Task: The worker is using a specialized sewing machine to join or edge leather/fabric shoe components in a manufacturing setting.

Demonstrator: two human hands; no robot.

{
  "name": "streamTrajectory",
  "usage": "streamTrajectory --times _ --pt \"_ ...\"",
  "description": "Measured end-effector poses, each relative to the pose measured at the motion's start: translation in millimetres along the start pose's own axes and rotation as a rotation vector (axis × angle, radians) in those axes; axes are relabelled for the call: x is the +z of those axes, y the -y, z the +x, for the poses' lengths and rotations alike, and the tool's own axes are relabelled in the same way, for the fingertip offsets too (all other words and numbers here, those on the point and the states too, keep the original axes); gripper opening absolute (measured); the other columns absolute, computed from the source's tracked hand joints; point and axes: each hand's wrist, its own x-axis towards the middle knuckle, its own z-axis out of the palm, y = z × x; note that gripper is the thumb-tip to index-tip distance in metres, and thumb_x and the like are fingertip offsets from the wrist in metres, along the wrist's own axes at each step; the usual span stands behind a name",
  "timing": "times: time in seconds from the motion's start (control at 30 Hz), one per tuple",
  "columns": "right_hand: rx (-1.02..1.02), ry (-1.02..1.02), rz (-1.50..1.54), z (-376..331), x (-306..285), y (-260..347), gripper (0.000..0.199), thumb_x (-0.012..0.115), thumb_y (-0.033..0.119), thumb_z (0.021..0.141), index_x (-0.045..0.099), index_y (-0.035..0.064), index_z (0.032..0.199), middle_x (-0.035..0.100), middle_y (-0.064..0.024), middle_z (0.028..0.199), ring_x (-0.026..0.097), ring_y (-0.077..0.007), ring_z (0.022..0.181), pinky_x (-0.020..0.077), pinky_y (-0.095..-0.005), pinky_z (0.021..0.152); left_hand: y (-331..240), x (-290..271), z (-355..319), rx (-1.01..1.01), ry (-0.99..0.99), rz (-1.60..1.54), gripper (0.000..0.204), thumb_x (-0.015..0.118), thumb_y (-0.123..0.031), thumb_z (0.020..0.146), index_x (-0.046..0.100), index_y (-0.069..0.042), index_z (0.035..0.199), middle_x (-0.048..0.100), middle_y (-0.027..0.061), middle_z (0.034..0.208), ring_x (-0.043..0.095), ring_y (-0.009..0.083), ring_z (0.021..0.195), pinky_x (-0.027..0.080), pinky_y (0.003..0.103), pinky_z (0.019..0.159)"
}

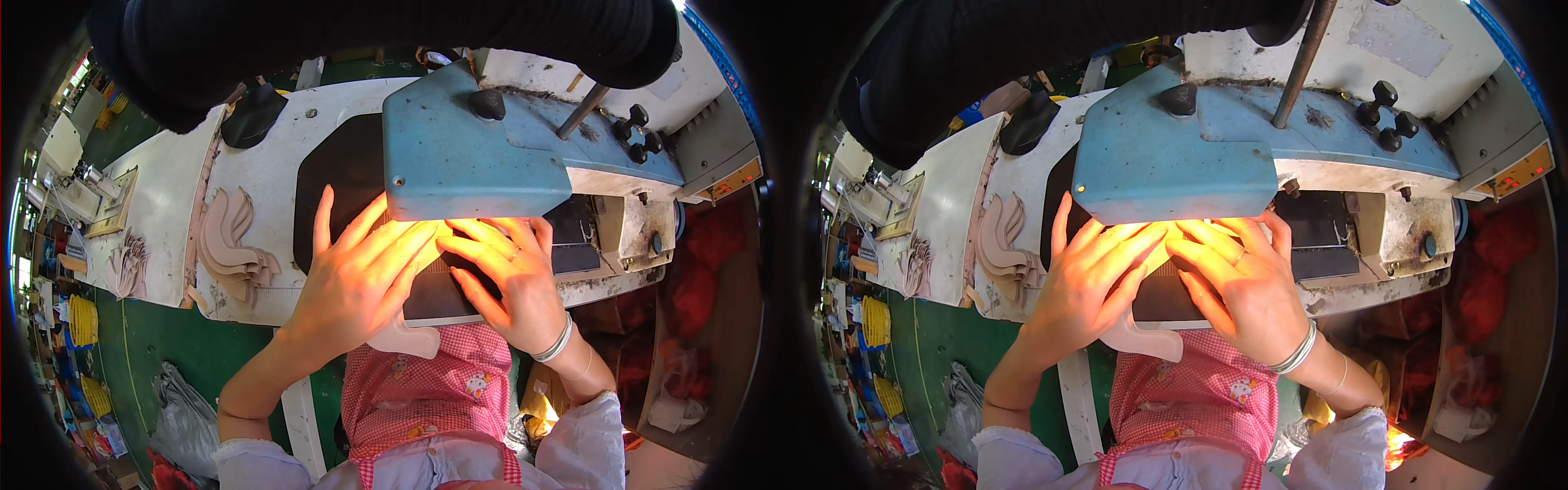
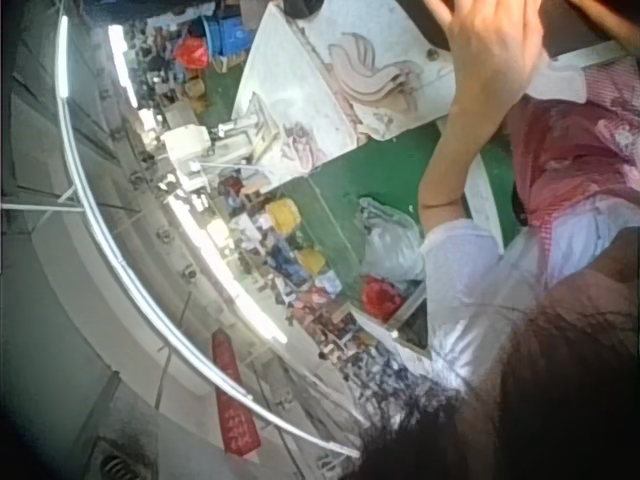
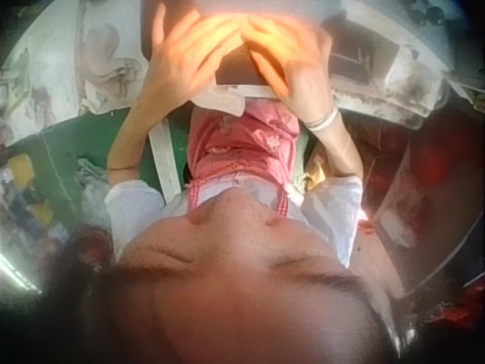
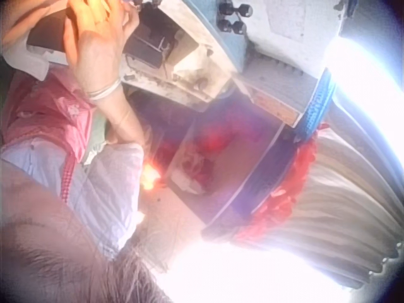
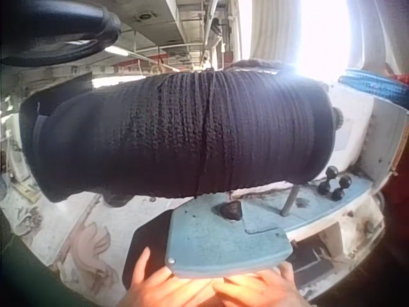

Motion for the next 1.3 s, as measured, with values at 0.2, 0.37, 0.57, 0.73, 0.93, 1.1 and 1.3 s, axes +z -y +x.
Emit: streamTrajectory --times 0.2,0.37,0.57,0.73,0.93,1.1,1.3 --pt "0.089 0.154 0.559 -56 -18 -8 0.018 0.076 0.01 0.089 0.079 0.0044 0.105 0.075 -0.0172 0.119 0.068 -0.0327 0.113 0.0512 -0.045 0.095 1 1 -3 -0.024 0.025 0.044 0.042 0.064 -0.017 0.097 0.066 -0.007 0.138 0.067 0.0084 0.133 0.049 0.0332 0.143 0.008 0.073 0.121" --pt "0.318 0.298 0.412 -72 -12 -3 0.026 0.077 0.016 0.092 0.074 -0.0003 0.112 0.073 -0.0235 0.113 0.071 -0.0376 0.1 0.057 -0.0406 0.086 0 3 -2 -0.048 0.022 0.046 0.038 0.061 -0.012 0.098 0.066 -0.005 0.135 0.068 0.0083 0.126 0.054 0.032 0.13 0.008 0.071 0.122" --pt "0.717 0.368 1.224 -93 14 -4 0.026 0.069 0.017 0.103 0.068 -0.0042 0.118 0.076 -0.0121 0.101 0.073 -0.0114 0.085 0.0586 -0.0277 0.077 0 6 0 -0.03 0.023 0.092 0.034 0.064 -0.017 0.098 0.067 -0.002 0.128 0.067 0.0121 0.124 0.049 0.0368 0.144 0.006 0.074 0.121" --pt "0.621 0.065 0.837 -84 -29 -5 0.018 0.062 0.011 0.105 0.069 -0.0055 0.106 0.072 -0.0056 0.08 0.068 -0.0089 0.067 0.0528 -0.0239 0.061 -5 6 -5 -0.068 0.029 0.08 0.038 0.065 -0.019 0.098 0.066 0.001 0.13 0.066 0.0153 0.13 0.046 0.0361 0.146 0.005 0.075 0.121" --pt "0.381 -0.147 0.29 -60 -41 -27 0.011 0.068 0.005 0.098 0.071 -0.0055 0.1 0.065 -0.0078 0.082 0.057 -0.0119 0.065 0.0427 -0.0272 0.059 -19 16 -4 -0.102 -0.047 0.161 0.047 0.066 -0.022 0.097 0.061 0.002 0.138 0.063 0.0146 0.131 0.054 0.035 0.13 0.009 0.07 0.123" --pt "0.33 -0.281 0.25 -45 -43 -33 0.01 0.07 0.001 0.095 0.071 -0.005 0.103 0.067 -0.0086 0.09 0.061 -0.013 0.072 0.0463 -0.0259 0.062 -29 18 1 -0.196 -0.047 0.197 0.048 0.069 -0.025 0.096 0.061 0.002 0.135 0.062 0.0137 0.128 0.054 0.0356 0.126 0.012 0.071 0.122" --pt "0.302 -0.526 0.377 -38 -23 -41 0.029 0.075 -0.003 0.093 0.065 -0.0015 0.121 0.071 -0.0079 0.104 0.067 -0.0118 0.081 0.0502 -0.021 0.064 -26 23 7 -0.215 -0.061 0.252 0.046 0.069 -0.026 0.096 0.063 0.002 0.132 0.062 0.0151 0.126 0.054 0.0364 0.124 0.014 0.072 0.121"
